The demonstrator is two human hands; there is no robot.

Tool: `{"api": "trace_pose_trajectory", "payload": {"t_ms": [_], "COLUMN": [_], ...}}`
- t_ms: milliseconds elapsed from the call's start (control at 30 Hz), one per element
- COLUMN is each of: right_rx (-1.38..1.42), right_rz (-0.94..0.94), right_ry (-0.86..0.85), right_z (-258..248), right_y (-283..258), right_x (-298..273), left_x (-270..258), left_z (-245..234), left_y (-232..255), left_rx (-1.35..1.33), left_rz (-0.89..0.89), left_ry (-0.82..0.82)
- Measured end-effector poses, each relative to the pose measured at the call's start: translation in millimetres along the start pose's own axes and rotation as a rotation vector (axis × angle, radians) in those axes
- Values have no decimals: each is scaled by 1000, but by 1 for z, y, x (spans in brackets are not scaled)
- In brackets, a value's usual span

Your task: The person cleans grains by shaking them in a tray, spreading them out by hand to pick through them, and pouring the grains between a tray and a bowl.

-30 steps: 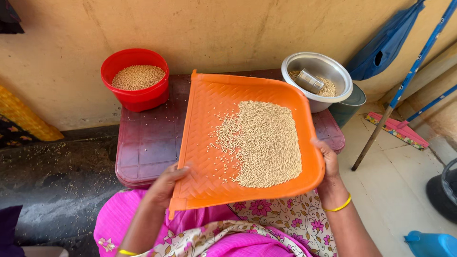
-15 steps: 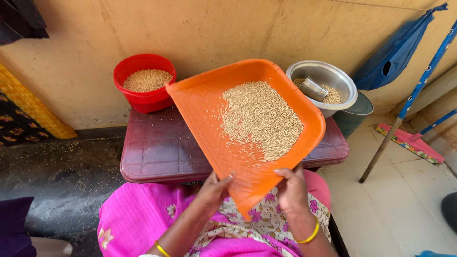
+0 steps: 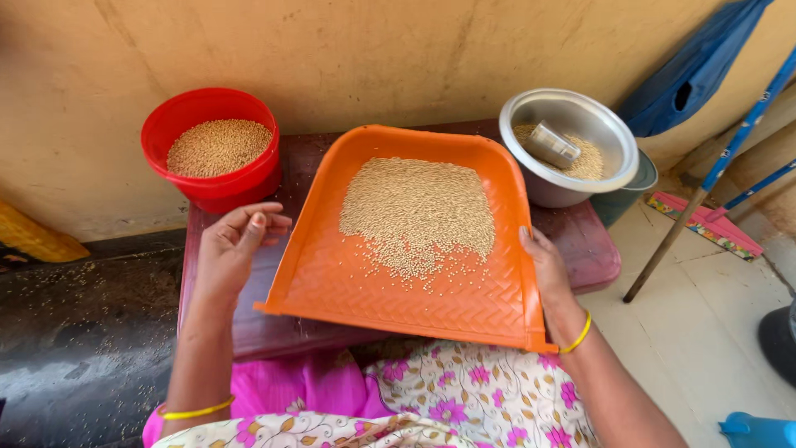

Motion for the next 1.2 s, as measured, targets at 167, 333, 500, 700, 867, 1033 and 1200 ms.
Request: {"api": "trace_pose_trajectory", "payload": {"t_ms": [167,333,500,700,867,1033,1200], "right_rx": [-18,-94,-143,-591,-461,-658,-829], "right_rz": [-62,-39,-38,-329,-344,-355,-392], "right_ry": [-98,-207,-237,10,248,45,-117], "right_z": [7,24,59,57,70,135,163], "right_y": [49,52,43,2,-66,-60,-32], "right_x": [84,128,155,176,141,109,93], "left_x": [26,31,33,26,19,20,23], "left_z": [3,14,24,32,55,62,49], "left_y": [-47,-104,-107,-67,-57,-74,-80], "left_rx": [-53,70,167,528,708,720,547], "left_rz": [59,-57,-82,34,238,232,264], "left_ry": [88,16,38,86,102,94,102]}}
Point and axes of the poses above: each hand's wrist, its own x-axis towards the middle knuckle, its own z-axis out of the palm, y = z × x, the point moved 8 cm from there along x, towards the middle knuckle, and after that the axes turned 6 degrees about -x, right-handed, at the moved point
